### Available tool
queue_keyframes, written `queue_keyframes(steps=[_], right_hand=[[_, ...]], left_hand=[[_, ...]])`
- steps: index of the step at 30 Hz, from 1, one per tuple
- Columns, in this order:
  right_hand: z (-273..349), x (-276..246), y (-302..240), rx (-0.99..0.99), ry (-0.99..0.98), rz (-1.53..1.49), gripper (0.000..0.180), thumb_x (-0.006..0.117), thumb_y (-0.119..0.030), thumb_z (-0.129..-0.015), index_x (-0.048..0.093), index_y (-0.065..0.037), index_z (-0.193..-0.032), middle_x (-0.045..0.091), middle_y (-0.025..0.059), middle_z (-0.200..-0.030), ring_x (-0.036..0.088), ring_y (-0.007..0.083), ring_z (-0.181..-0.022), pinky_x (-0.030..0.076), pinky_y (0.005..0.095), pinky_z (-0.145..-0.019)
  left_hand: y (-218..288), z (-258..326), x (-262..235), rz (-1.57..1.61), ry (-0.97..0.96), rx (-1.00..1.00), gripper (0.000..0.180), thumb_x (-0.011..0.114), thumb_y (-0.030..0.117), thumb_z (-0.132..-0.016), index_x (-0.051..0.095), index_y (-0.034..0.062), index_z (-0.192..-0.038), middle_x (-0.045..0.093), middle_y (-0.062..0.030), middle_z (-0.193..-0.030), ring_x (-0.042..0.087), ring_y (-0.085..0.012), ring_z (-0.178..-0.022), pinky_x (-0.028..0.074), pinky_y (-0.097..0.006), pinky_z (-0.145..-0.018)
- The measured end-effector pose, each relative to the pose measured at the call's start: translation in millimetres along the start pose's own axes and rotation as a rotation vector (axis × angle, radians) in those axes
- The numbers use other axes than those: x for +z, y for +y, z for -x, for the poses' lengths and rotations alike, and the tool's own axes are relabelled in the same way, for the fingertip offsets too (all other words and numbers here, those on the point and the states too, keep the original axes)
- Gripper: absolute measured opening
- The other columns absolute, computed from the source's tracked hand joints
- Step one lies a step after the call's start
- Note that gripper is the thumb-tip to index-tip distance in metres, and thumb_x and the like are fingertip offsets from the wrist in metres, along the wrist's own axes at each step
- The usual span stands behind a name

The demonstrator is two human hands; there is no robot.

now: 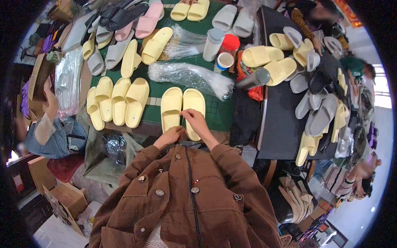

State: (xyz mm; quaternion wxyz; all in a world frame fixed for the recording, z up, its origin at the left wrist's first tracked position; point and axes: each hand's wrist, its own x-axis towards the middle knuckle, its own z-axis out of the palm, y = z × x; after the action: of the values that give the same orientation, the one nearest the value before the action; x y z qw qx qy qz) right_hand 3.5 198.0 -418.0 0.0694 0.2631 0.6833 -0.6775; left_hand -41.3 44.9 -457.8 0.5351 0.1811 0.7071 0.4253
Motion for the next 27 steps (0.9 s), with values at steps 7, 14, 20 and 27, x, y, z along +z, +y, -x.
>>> queue_keyframes(steps=[7,14,20,27], right_hand=[[5,6,11,-0.128,-0.046,-0.117,0.022,0.05,-0.019,-0.085,0.063,-0.004,-0.094,0.052,-0.0033,-0.069,0.039,0.0034,-0.057,0.032,0.0182,-0.05],[6,5,11,-0.055,0.033,0.047,0.021,0.05,-0.018,-0.085,0.062,-0.002,-0.086,0.056,-0.0004,-0.07,0.046,0.0061,-0.06,0.038,0.0208,-0.053],[8,11,12,0.001,0.014,-0.119,0.022,0.049,-0.016,-0.086,0.061,0.002,-0.085,0.061,0.0048,-0.076,0.055,0.0105,-0.066,0.043,0.0231,-0.059],[10,13,39,0.044,0.074,-0.035,0.022,0.049,-0.016,-0.086,0.061,0.001,-0.085,0.059,0.0038,-0.072,0.054,0.0104,-0.067,0.043,0.0239,-0.06]], left_hand=[[-7,5,-4,0.071,-0.007,-0.112,0.025,0.041,0.017,-0.089,0.057,-0.0023,-0.087,0.054,-0.0076,-0.056,0.053,-0.0157,-0.05,0.041,-0.028,-0.05],[-8,4,2,-0.163,0.314,0.274,0.02,0.051,0.015,-0.086,0.056,-0.003,-0.094,0.06,-0.0093,-0.076,0.057,-0.0172,-0.067,0.044,-0.029,-0.062],[23,5,1,0.116,0.312,0.207,0.021,0.053,0.012,-0.084,0.055,-0.0041,-0.097,0.061,-0.0089,-0.083,0.055,-0.0127,-0.073,0.043,-0.026,-0.067],[4,8,4,-0.059,0.402,0.253,0.017,0.052,0.005,-0.083,0.054,-0.0027,-0.098,0.063,-0.0097,-0.079,0.059,-0.0147,-0.075,0.045,-0.026,-0.067]])
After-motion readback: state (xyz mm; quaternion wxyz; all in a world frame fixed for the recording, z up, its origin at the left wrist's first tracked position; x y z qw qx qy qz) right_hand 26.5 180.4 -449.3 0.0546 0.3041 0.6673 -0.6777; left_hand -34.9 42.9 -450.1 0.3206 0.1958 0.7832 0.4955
